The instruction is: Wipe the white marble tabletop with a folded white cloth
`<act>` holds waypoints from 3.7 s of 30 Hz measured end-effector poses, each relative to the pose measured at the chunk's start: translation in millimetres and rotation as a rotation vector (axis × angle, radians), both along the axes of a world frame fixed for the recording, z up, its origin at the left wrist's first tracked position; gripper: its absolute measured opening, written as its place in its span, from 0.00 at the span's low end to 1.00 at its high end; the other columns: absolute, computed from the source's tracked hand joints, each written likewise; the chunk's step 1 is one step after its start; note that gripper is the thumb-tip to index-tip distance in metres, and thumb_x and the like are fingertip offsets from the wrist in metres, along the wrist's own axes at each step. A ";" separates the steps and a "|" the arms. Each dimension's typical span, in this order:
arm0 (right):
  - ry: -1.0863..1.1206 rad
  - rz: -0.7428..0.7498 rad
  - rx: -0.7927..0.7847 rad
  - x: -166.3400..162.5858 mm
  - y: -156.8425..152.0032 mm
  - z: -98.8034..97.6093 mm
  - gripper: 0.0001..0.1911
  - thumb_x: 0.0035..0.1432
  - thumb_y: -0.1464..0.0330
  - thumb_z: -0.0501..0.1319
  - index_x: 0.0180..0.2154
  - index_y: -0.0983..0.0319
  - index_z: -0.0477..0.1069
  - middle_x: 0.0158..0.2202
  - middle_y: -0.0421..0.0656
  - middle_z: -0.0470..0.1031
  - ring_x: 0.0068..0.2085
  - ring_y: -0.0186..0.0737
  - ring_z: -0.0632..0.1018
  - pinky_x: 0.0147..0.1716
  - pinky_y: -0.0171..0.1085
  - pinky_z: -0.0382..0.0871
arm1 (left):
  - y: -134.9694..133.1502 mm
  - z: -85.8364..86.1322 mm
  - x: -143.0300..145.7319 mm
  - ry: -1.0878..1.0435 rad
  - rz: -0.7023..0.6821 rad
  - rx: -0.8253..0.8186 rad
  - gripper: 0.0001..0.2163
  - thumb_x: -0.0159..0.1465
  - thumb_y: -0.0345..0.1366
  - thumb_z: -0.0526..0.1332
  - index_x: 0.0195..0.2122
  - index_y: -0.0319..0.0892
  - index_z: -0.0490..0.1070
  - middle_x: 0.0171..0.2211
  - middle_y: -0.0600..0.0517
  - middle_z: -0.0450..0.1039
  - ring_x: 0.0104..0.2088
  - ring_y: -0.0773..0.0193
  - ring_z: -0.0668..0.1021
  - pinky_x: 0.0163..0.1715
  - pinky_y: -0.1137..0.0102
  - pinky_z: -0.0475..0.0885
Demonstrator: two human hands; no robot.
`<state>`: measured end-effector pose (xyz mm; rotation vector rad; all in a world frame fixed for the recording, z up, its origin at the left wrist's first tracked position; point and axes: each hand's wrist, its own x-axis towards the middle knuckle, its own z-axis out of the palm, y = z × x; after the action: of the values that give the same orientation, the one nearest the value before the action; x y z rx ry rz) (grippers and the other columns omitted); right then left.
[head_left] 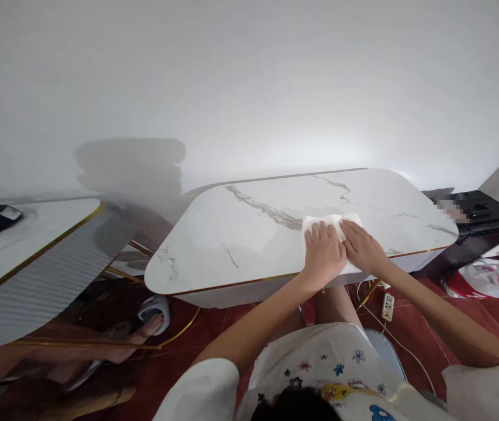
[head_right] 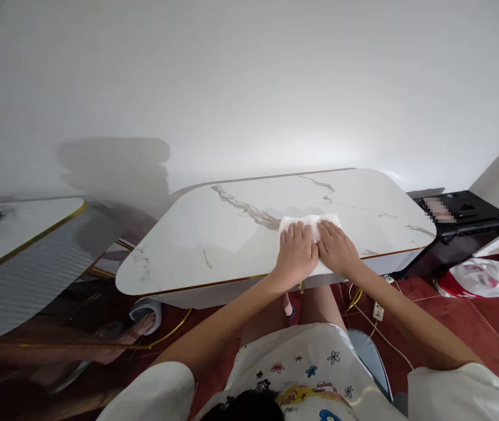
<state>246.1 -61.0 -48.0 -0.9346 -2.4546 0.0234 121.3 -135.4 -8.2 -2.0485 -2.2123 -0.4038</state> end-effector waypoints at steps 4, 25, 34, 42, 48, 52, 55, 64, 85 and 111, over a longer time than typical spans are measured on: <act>-0.005 -0.010 0.029 12.9 29.1 -6.0 0.27 0.66 0.65 0.42 0.60 0.70 0.64 0.61 0.56 0.68 0.63 0.53 0.67 0.62 0.56 0.63 | 25.1 0.3 8.9 -0.004 -0.023 0.002 0.19 0.68 0.38 0.47 0.57 0.35 0.64 0.61 0.39 0.63 0.62 0.45 0.63 0.61 0.52 0.59; -0.071 0.000 -0.032 -55.8 188.1 -2.6 0.26 0.66 0.69 0.43 0.60 0.73 0.63 0.62 0.58 0.66 0.64 0.53 0.65 0.64 0.52 0.60 | 170.9 -9.1 -51.7 -0.069 0.032 0.110 0.13 0.67 0.37 0.49 0.47 0.39 0.68 0.51 0.42 0.69 0.54 0.49 0.68 0.54 0.57 0.61; -0.097 -0.017 -0.073 -101.2 228.9 5.3 0.25 0.66 0.70 0.45 0.60 0.67 0.64 0.63 0.50 0.65 0.65 0.47 0.65 0.63 0.47 0.61 | 211.3 -11.3 -85.6 -0.097 0.121 0.140 0.13 0.67 0.36 0.48 0.46 0.39 0.69 0.50 0.42 0.70 0.54 0.49 0.68 0.54 0.56 0.61; -0.114 0.106 -0.133 -122.0 264.1 13.5 0.27 0.65 0.67 0.44 0.62 0.68 0.62 0.65 0.51 0.62 0.65 0.49 0.63 0.64 0.49 0.60 | 235.5 -10.6 -101.5 -0.095 0.205 0.149 0.15 0.67 0.37 0.48 0.47 0.38 0.69 0.52 0.40 0.70 0.54 0.47 0.68 0.54 0.56 0.60; -0.098 0.148 -0.117 -124.5 296.7 7.2 0.26 0.65 0.67 0.44 0.61 0.67 0.62 0.64 0.50 0.64 0.66 0.46 0.63 0.66 0.47 0.57 | 254.4 -6.7 -99.3 -0.100 0.223 0.116 0.15 0.67 0.37 0.47 0.49 0.38 0.68 0.52 0.39 0.69 0.55 0.47 0.67 0.55 0.55 0.59; -0.059 0.112 -0.128 -114.3 310.9 3.3 0.25 0.66 0.67 0.44 0.60 0.64 0.64 0.63 0.49 0.66 0.65 0.48 0.65 0.64 0.51 0.60 | 271.5 -4.8 -93.4 -0.094 0.182 0.108 0.15 0.68 0.36 0.47 0.49 0.38 0.68 0.51 0.38 0.69 0.55 0.47 0.67 0.56 0.55 0.58; -0.036 0.080 -0.135 -106.3 313.5 3.4 0.25 0.66 0.67 0.45 0.61 0.64 0.64 0.63 0.49 0.66 0.64 0.48 0.65 0.64 0.52 0.60 | 279.8 -5.2 -89.4 -0.071 0.147 0.106 0.16 0.68 0.37 0.46 0.49 0.37 0.68 0.52 0.38 0.70 0.55 0.46 0.68 0.56 0.54 0.58; -0.059 -0.036 -0.114 -97.1 295.9 1.7 0.25 0.67 0.67 0.44 0.61 0.68 0.63 0.64 0.52 0.64 0.65 0.48 0.63 0.66 0.49 0.57 | 272.9 -10.6 -83.5 -0.041 0.083 0.130 0.17 0.68 0.37 0.46 0.50 0.38 0.68 0.52 0.40 0.70 0.55 0.47 0.68 0.55 0.56 0.59; -0.018 -0.055 -0.109 -49.2 189.9 0.5 0.26 0.67 0.64 0.44 0.61 0.67 0.63 0.63 0.51 0.65 0.65 0.51 0.64 0.66 0.53 0.56 | 176.1 -9.1 -44.1 -0.052 0.013 0.082 0.17 0.68 0.37 0.45 0.52 0.39 0.67 0.56 0.39 0.67 0.58 0.47 0.65 0.57 0.55 0.58; -0.088 -0.095 -0.061 11.4 27.5 8.8 0.28 0.65 0.67 0.43 0.61 0.72 0.62 0.64 0.55 0.64 0.66 0.52 0.63 0.65 0.53 0.58 | 32.9 -2.3 6.0 -0.015 -0.081 -0.012 0.22 0.69 0.37 0.44 0.61 0.36 0.59 0.64 0.37 0.59 0.65 0.43 0.60 0.62 0.50 0.55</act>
<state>257.6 -33.5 -39.2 -1.0996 -2.4989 0.0251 127.3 -102.5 -10.4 -2.1536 -2.1505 -0.4159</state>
